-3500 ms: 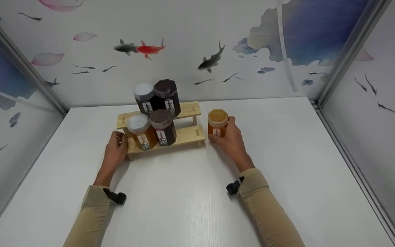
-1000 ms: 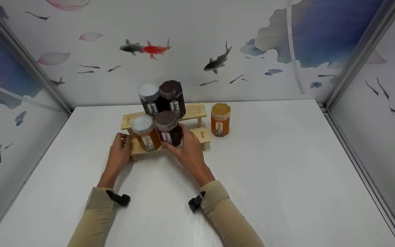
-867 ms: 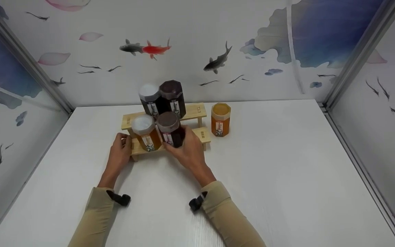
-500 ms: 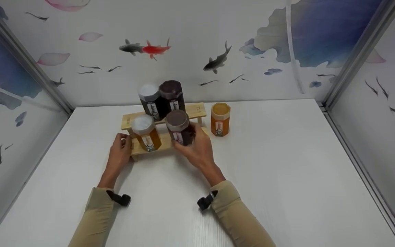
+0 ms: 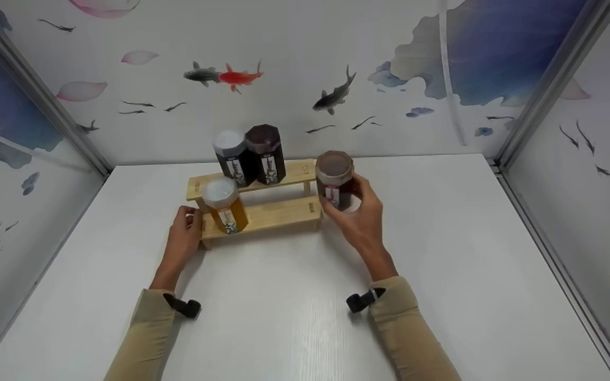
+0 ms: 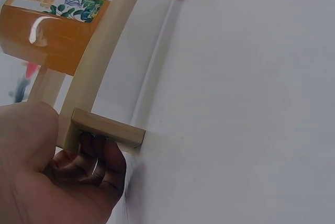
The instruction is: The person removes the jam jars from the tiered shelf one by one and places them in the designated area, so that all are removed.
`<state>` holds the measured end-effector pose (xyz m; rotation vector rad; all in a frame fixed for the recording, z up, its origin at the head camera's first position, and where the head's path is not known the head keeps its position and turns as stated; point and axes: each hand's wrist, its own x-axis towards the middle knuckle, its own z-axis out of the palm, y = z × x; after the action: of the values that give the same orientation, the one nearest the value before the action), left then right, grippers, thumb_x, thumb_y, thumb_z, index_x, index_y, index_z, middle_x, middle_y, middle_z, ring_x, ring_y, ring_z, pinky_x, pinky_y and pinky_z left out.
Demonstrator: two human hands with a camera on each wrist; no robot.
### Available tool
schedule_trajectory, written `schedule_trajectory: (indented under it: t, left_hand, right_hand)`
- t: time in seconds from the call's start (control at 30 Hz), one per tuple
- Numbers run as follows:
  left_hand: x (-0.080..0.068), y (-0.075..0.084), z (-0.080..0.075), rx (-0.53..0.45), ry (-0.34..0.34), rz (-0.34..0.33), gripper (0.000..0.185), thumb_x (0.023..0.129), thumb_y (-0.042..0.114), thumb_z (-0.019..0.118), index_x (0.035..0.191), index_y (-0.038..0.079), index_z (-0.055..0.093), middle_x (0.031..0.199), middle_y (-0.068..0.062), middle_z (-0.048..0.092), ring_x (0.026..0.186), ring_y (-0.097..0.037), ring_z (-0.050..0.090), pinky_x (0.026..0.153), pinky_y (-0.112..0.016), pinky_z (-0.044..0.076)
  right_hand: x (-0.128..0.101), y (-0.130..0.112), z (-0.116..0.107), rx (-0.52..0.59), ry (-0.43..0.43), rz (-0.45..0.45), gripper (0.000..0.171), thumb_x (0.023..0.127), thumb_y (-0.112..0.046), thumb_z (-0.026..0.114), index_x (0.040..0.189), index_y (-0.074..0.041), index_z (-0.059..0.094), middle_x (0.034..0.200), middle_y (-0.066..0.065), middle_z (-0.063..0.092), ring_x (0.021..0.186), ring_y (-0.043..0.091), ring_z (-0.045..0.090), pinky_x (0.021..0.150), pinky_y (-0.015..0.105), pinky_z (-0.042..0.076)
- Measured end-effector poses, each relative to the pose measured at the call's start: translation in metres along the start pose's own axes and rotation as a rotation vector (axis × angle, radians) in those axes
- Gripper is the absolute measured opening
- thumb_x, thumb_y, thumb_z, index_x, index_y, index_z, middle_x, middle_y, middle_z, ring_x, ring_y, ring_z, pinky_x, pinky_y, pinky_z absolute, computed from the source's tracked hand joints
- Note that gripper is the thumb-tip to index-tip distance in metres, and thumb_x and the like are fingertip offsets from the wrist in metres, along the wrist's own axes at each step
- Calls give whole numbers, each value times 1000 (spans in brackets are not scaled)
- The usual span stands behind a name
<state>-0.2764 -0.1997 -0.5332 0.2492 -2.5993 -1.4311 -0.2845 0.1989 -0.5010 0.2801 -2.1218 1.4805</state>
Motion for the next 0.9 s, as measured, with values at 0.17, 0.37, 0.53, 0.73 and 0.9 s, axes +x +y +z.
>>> schedule_trajectory:
  t: [0.17,0.37,0.53,0.73,0.9]
  left_hand:
    - [-1,0,0,-7,-5,-7,34,119,32,39,135,5,51,111,-15,67,89,-23,63,66,-31,52]
    - [-1,0,-1,-41,-12,-10,33,119,32,39,134,6,51,109,-14,66,88,-22,63,65,-31,53]
    - [-1,-1,-1,-49,-9,-11,32,119,32,39,133,6,51,108,-14,66,88,-23,63,65,-32,53]
    - [0,-1,0,-38,-18,0,33,118,32,38,135,6,51,109,-14,67,89,-21,64,66,-30,52]
    - [0,-1,0,-36,-13,2,33,119,33,39,134,6,51,109,-14,67,89,-22,63,67,-31,52]
  right_hand:
    - [10,15,-27,-52,67,81,67,90,-27,91,149,-13,61,143,5,68,128,18,65,110,27,50]
    - [14,31,-45,-42,52,241,73,92,-35,88,153,-12,55,147,8,64,134,20,61,118,39,47]
    - [13,41,-51,-74,-89,421,87,93,-40,87,161,-7,43,158,17,55,147,31,52,124,50,43]
    - [11,49,-55,-135,-187,532,93,97,-42,82,165,-3,32,166,24,45,157,39,42,127,54,39]
    - [11,52,-56,-188,-203,533,92,99,-46,78,167,-3,33,164,26,45,153,41,43,125,57,39]
